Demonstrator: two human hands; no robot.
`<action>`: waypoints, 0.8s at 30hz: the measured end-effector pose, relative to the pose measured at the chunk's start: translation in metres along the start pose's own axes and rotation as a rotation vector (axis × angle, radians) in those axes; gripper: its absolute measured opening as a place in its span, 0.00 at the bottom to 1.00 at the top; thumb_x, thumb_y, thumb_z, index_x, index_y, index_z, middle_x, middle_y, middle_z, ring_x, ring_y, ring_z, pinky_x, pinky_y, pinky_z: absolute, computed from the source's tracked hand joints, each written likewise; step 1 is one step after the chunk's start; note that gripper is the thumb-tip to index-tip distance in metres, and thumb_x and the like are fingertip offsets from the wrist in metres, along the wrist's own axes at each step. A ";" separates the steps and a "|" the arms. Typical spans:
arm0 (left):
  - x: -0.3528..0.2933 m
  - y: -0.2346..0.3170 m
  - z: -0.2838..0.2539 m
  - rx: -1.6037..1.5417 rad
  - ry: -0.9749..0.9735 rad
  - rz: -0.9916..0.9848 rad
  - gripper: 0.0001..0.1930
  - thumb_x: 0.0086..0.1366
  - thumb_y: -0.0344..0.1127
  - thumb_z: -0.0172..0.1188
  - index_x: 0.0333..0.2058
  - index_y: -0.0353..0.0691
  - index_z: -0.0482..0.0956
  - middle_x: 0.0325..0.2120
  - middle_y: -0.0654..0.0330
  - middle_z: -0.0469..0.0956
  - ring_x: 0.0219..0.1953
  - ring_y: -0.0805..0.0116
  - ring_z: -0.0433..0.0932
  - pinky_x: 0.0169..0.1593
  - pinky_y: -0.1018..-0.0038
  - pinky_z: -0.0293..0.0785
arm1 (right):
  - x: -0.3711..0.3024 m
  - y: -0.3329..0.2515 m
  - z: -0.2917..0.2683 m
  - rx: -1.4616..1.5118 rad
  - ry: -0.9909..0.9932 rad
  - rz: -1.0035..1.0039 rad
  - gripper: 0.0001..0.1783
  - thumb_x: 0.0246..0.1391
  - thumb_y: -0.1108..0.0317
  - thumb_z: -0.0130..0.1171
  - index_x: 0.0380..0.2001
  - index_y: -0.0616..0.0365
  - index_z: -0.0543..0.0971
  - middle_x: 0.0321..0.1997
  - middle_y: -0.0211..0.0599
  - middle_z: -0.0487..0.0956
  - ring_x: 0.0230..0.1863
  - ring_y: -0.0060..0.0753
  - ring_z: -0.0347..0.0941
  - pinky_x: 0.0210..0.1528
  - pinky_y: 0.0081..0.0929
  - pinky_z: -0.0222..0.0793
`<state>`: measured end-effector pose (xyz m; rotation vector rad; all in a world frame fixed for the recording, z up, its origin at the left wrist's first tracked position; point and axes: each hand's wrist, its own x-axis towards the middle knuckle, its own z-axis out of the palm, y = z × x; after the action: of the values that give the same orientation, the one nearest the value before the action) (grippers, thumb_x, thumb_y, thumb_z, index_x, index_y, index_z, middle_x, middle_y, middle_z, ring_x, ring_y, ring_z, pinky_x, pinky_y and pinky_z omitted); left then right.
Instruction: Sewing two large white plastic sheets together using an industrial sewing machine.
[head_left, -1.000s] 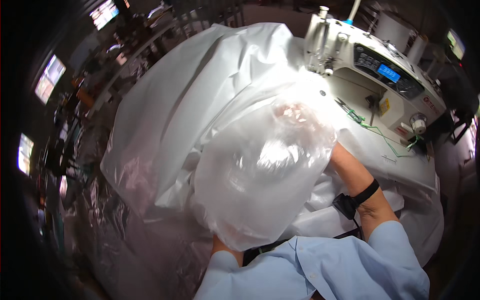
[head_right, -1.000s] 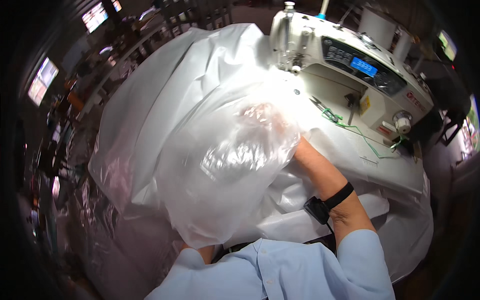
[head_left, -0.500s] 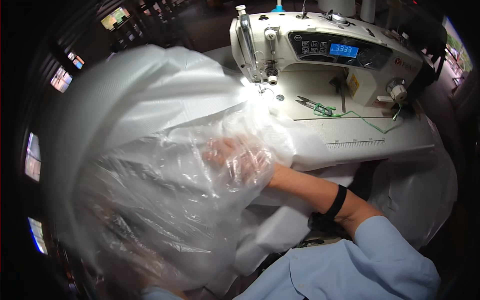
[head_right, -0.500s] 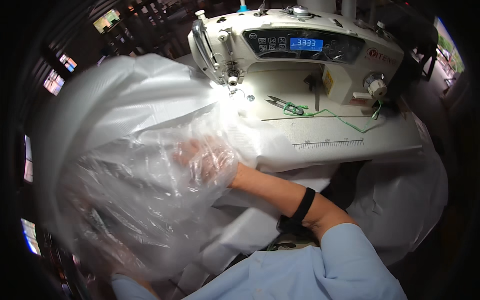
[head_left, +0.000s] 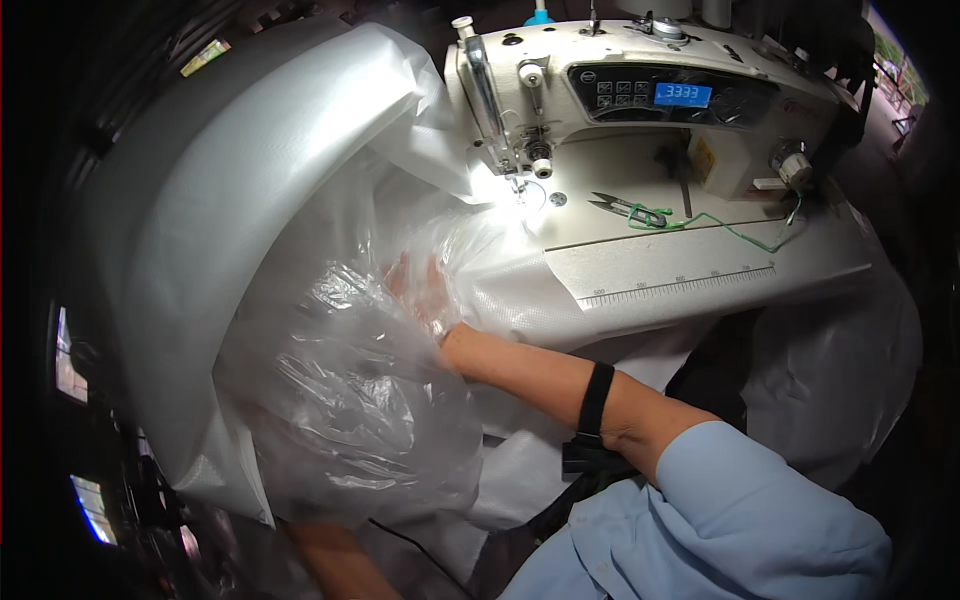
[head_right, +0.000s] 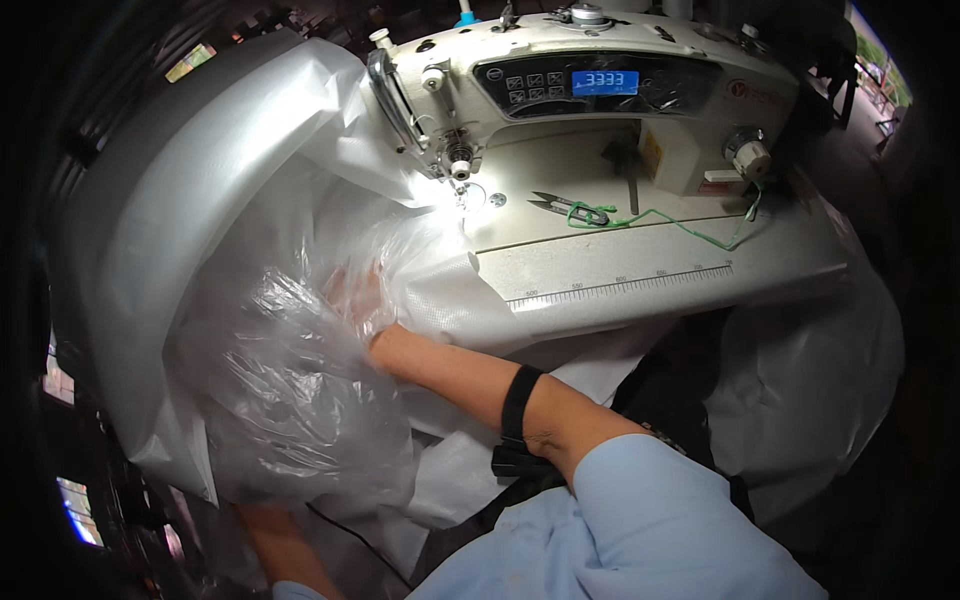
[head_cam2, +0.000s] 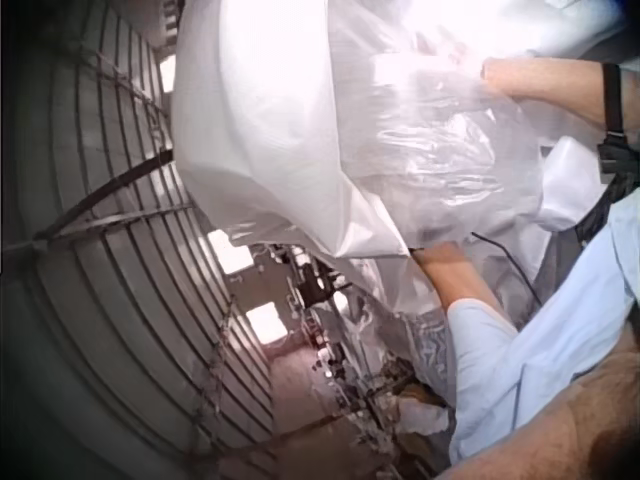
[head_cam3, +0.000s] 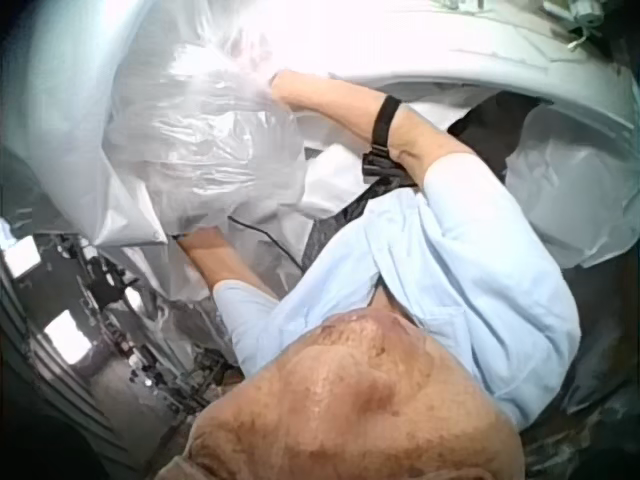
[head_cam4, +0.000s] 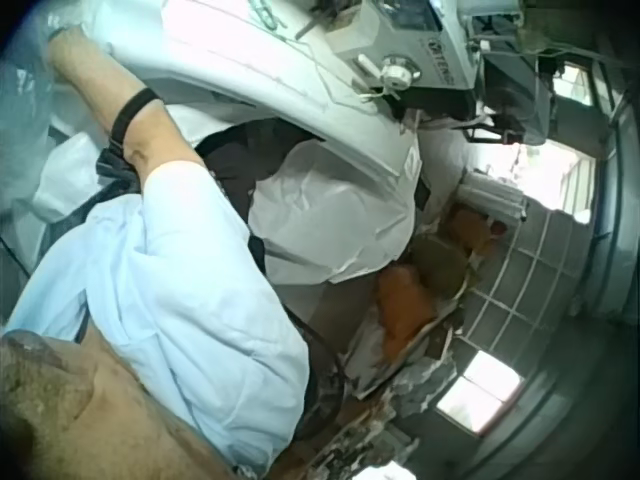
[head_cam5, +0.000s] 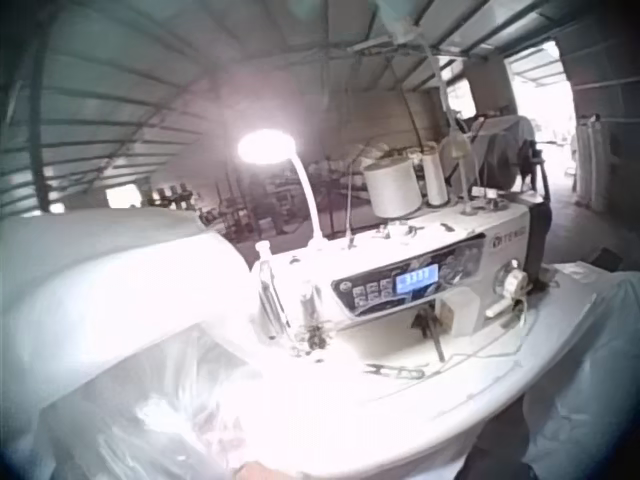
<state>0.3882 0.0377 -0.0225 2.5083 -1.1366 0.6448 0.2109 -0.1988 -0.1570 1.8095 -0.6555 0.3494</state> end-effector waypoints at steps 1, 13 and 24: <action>-0.031 0.007 -0.009 -0.049 0.035 0.010 0.20 0.68 0.37 0.57 0.55 0.34 0.75 0.55 0.50 0.76 0.56 0.50 0.73 0.60 0.60 0.68 | 0.012 -0.014 0.005 -0.153 -0.001 0.108 0.31 0.56 0.42 0.53 0.56 0.51 0.79 0.59 0.51 0.75 0.61 0.61 0.67 0.60 0.71 0.55; -0.326 0.148 0.074 -0.323 -0.437 0.115 0.21 0.69 0.39 0.57 0.56 0.34 0.74 0.57 0.51 0.75 0.58 0.50 0.71 0.63 0.60 0.66 | -0.029 -0.036 -0.017 -0.956 -0.085 0.146 0.30 0.64 0.49 0.46 0.63 0.53 0.70 0.66 0.51 0.65 0.68 0.60 0.58 0.67 0.69 0.50; -0.378 0.167 0.166 -0.220 -0.479 0.281 0.21 0.69 0.41 0.55 0.57 0.37 0.74 0.58 0.53 0.74 0.59 0.51 0.72 0.63 0.58 0.66 | -0.283 0.181 -0.013 -4.477 -0.065 -0.506 0.15 0.55 0.68 0.58 0.46 0.59 0.79 0.47 0.48 0.79 0.51 0.52 0.75 0.55 0.45 0.67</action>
<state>0.0844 0.0929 -0.3437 2.3923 -1.6430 -0.0374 -0.1221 -0.1526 -0.1644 3.3453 -0.4577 1.3745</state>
